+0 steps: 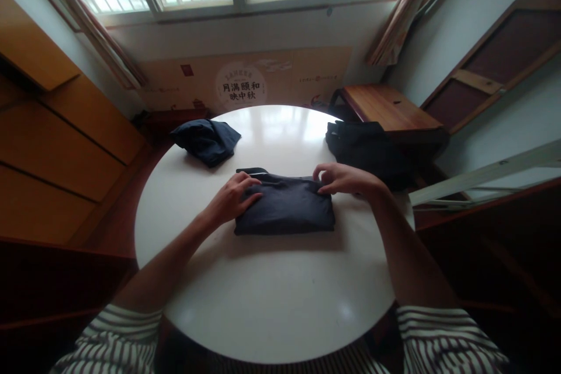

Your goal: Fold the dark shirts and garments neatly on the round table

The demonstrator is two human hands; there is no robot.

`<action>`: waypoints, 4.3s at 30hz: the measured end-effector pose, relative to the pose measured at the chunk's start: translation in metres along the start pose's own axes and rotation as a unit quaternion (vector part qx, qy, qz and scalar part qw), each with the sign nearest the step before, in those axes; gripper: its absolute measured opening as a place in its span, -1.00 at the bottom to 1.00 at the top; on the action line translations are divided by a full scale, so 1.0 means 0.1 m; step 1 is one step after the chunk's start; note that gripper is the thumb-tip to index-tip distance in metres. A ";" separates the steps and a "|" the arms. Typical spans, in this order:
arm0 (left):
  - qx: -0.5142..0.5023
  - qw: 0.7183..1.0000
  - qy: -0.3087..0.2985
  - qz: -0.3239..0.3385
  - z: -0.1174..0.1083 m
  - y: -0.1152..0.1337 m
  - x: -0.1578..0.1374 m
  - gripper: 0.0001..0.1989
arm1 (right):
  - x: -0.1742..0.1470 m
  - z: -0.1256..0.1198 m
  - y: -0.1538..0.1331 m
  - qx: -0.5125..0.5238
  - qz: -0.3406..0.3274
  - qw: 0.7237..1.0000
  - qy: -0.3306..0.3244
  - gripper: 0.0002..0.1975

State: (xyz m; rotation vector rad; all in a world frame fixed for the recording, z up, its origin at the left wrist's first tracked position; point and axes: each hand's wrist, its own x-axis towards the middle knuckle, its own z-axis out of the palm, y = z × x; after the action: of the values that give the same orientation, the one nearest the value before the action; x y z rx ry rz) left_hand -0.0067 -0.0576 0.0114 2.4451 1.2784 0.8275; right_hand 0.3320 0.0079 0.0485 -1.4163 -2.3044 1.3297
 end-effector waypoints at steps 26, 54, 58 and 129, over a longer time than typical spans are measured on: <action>0.175 0.955 -0.115 0.210 0.52 0.65 -0.24 -0.55 | 0.43 0.72 -0.19 -0.212 -0.188 0.914 0.289 -0.80; 0.143 0.977 -0.048 0.151 0.06 0.20 -0.62 -0.56 | -0.38 0.94 -0.17 -0.293 -0.280 0.909 0.097 -0.28; 0.004 0.993 0.037 0.112 -0.08 0.27 -0.54 -0.69 | -0.53 0.95 0.05 -0.236 -0.277 0.919 0.154 -0.45; 0.017 0.996 0.082 -0.024 0.17 -0.42 -0.12 -0.76 | -0.31 1.37 -0.78 -0.391 -0.227 0.882 0.133 -0.76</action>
State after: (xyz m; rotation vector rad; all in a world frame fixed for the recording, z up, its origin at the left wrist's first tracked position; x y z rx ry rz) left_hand -0.0305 -0.0430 -0.0261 2.4038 1.4123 1.0207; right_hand 0.2273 -0.1137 0.0328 -0.9730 -2.8298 0.0391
